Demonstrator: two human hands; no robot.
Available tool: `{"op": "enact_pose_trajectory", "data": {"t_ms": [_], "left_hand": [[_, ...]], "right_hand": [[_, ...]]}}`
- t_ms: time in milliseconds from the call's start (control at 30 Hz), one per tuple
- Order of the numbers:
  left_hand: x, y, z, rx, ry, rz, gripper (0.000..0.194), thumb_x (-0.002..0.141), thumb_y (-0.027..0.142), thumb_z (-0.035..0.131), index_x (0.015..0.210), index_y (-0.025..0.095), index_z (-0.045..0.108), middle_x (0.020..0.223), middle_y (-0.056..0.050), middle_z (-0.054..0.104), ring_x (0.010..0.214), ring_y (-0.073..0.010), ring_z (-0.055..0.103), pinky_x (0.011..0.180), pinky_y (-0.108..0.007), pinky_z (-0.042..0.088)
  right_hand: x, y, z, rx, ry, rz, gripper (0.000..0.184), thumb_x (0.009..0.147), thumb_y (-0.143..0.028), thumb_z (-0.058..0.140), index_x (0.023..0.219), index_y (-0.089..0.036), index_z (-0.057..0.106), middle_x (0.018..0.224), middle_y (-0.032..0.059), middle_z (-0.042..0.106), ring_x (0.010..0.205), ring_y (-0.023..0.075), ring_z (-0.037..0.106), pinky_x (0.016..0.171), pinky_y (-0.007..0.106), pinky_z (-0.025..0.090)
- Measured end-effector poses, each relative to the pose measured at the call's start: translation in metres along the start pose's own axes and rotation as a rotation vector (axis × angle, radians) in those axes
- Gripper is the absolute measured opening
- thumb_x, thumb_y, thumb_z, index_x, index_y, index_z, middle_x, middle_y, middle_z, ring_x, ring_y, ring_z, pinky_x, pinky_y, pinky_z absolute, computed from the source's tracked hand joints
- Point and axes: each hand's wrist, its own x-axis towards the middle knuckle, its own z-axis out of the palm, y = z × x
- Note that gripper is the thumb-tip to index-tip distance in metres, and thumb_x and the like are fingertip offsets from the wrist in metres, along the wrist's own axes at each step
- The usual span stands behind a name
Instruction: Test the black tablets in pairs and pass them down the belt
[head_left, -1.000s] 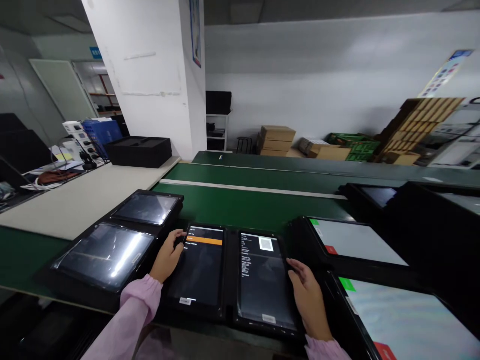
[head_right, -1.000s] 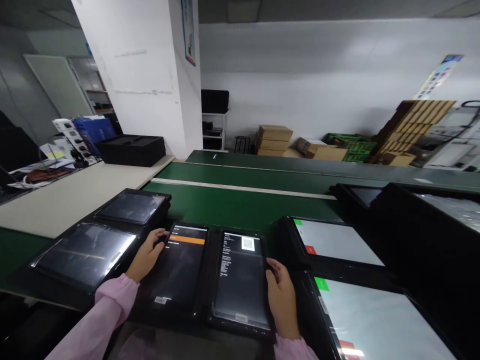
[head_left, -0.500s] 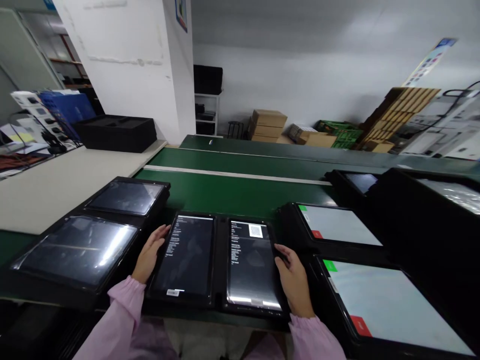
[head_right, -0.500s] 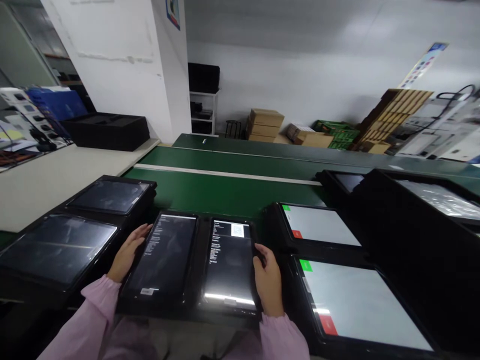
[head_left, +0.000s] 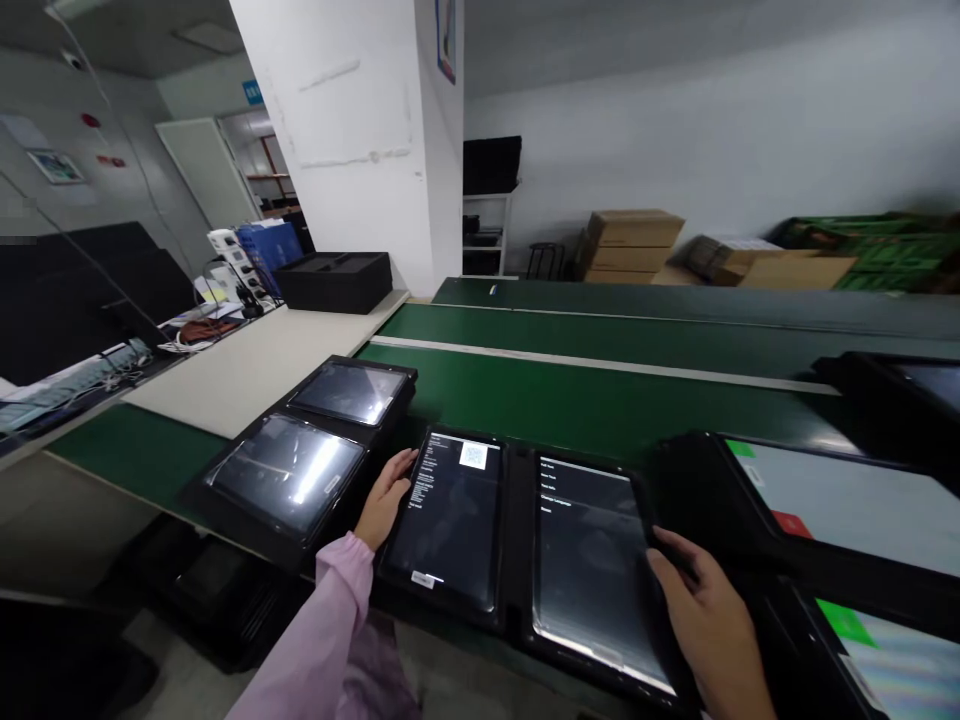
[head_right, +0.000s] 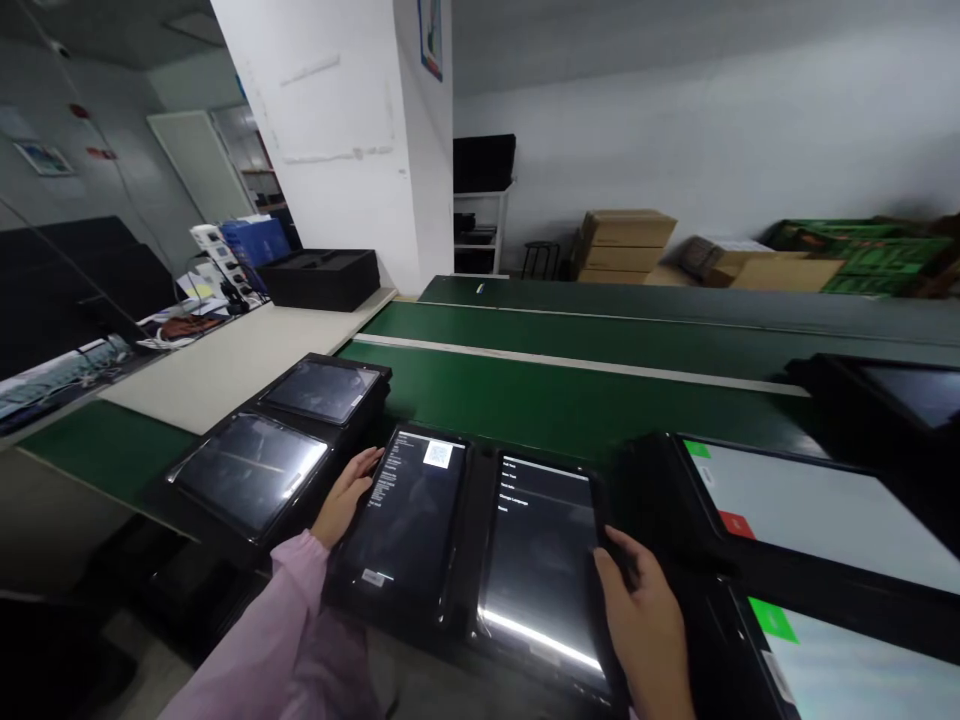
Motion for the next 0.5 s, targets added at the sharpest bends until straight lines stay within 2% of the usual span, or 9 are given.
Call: {"op": "enact_pose_trajectory", "data": {"t_ms": [200, 333, 500], "left_hand": [[0.006, 0.011, 0.001, 0.102, 0.007, -0.019, 0.062, 0.072, 0.031, 0.072, 0.13, 0.021, 0.053, 0.136, -0.013, 0.058, 0.125, -0.0296, 0.054, 0.108, -0.047, 0.04], [0.033, 0.017, 0.007, 0.128, 0.062, -0.048, 0.054, 0.079, 0.038, 0.065, 0.128, 0.018, 0.055, 0.127, -0.013, 0.063, 0.116, -0.0278, 0.059, 0.105, -0.045, 0.042], [0.069, 0.022, 0.023, 0.077, 0.021, -0.015, 0.049, 0.077, 0.027, 0.054, 0.126, 0.018, 0.059, 0.134, -0.012, 0.061, 0.127, -0.0265, 0.053, 0.112, -0.042, 0.035]], "right_hand": [[0.006, 0.008, -0.001, -0.024, 0.005, -0.041, 0.062, 0.071, -0.064, 0.06, 0.117, -0.022, 0.062, 0.119, 0.0102, 0.065, 0.108, 0.0325, 0.062, 0.093, 0.045, 0.047], [0.04, 0.012, 0.003, 0.0, -0.046, -0.122, 0.063, 0.067, -0.059, 0.066, 0.117, -0.021, 0.061, 0.126, 0.0117, 0.062, 0.117, 0.0331, 0.057, 0.1, 0.046, 0.044], [0.084, -0.006, 0.026, 0.082, -0.044, -0.184, 0.059, 0.069, -0.053, 0.062, 0.116, -0.017, 0.062, 0.127, 0.0139, 0.062, 0.122, 0.0332, 0.054, 0.107, 0.048, 0.039]]}}
